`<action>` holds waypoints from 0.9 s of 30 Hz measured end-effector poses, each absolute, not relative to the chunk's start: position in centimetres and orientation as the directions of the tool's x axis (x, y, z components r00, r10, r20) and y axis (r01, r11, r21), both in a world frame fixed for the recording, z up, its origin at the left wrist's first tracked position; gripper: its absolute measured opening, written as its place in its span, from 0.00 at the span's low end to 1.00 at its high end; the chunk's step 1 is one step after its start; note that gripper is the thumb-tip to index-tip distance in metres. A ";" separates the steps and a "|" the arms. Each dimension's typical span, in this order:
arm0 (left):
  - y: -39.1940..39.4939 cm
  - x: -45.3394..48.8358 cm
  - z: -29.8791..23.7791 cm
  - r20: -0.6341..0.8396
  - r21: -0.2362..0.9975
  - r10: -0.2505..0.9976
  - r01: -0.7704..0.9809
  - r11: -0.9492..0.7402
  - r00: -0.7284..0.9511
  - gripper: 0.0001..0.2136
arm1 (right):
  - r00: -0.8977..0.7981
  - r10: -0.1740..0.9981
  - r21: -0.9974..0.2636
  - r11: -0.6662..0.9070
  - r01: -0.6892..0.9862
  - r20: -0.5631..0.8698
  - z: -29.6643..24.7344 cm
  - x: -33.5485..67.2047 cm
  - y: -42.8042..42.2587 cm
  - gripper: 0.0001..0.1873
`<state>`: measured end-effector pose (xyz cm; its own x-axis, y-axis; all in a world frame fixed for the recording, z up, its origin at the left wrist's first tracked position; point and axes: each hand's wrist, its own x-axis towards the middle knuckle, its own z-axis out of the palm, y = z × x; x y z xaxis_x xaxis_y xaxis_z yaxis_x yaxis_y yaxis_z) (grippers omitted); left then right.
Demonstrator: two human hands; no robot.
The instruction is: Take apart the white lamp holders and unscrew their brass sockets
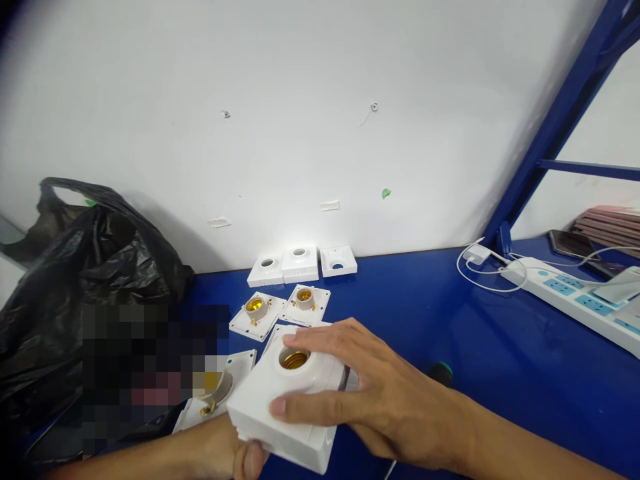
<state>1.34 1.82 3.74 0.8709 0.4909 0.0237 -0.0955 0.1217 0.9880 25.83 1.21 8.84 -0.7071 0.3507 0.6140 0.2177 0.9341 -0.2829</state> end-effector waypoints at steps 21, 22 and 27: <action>0.9 2.6 6.0 -0.033 0.963 0.681 -0.159 0.217 0.731 0.27 | -0.800 0.405 -0.220 0.914 0.341 0.442 8.4 25.2 0.5 0.30; 0.9 2.6 5.9 -0.055 0.959 0.655 -0.143 0.244 0.754 0.23 | -0.793 0.399 -0.215 0.917 0.336 0.461 8.4 25.2 0.6 0.30; 0.7 2.3 5.2 -0.119 0.933 0.549 -0.096 0.346 0.828 0.29 | -0.717 0.349 -0.216 0.937 0.274 0.603 8.3 25.5 1.0 0.26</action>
